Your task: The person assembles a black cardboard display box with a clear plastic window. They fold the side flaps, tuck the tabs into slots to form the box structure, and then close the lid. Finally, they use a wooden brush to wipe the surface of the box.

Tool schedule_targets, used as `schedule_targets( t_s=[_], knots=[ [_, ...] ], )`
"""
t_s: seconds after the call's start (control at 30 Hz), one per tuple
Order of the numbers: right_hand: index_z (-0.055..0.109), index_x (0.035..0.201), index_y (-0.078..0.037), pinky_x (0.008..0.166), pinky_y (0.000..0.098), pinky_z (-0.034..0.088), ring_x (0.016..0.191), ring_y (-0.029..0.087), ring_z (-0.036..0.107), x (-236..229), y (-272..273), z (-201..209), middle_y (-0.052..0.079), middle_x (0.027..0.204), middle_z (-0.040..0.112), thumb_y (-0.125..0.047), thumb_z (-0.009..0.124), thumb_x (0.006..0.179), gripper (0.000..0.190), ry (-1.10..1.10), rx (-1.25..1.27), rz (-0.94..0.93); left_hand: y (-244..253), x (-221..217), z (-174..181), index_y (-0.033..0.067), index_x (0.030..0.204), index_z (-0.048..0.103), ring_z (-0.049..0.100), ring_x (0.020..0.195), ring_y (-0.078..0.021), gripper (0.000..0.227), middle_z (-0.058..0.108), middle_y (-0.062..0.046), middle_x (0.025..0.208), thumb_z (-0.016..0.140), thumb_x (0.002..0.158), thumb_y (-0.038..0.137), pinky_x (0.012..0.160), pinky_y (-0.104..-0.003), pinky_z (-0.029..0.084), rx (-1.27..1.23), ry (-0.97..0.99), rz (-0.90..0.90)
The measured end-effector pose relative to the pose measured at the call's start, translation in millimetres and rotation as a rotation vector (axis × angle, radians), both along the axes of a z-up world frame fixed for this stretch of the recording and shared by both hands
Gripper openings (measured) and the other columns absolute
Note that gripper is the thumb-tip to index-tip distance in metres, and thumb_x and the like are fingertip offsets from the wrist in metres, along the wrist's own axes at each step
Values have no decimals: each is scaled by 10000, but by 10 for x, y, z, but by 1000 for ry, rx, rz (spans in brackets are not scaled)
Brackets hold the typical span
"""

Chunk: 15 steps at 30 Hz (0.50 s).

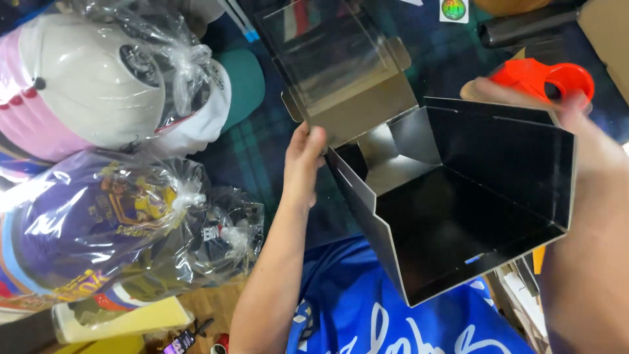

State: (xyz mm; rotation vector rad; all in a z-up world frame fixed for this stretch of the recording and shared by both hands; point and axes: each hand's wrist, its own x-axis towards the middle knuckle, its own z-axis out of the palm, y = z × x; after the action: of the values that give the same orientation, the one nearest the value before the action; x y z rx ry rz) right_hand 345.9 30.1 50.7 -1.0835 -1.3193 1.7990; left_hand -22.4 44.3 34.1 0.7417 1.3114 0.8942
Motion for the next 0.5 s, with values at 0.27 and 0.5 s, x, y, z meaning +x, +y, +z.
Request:
schedule_targets(
  t_s=[0.27, 0.5],
  knots=[
    [394, 1534, 10, 1207, 411, 334, 1479, 240, 423, -144, -1076, 236, 116, 1585, 461, -211, 519, 905, 679, -336, 260, -163, -200, 446, -215, 91, 1315, 498, 668, 1016, -249, 469, 680, -145, 1155, 630, 872, 15, 904, -344, 540, -68, -187, 266],
    [617, 1425, -12, 687, 427, 596, 826, 330, 696, 755, -1803, -419, 189, 1078, 685, -168, 595, 910, 538, -293, -130, -795, -406, 655, 1, 66, 1359, 538, 662, 1168, -281, 404, 677, -153, 1275, 574, 956, 53, 1025, -400, 543, 95, -285, 173]
  ],
)
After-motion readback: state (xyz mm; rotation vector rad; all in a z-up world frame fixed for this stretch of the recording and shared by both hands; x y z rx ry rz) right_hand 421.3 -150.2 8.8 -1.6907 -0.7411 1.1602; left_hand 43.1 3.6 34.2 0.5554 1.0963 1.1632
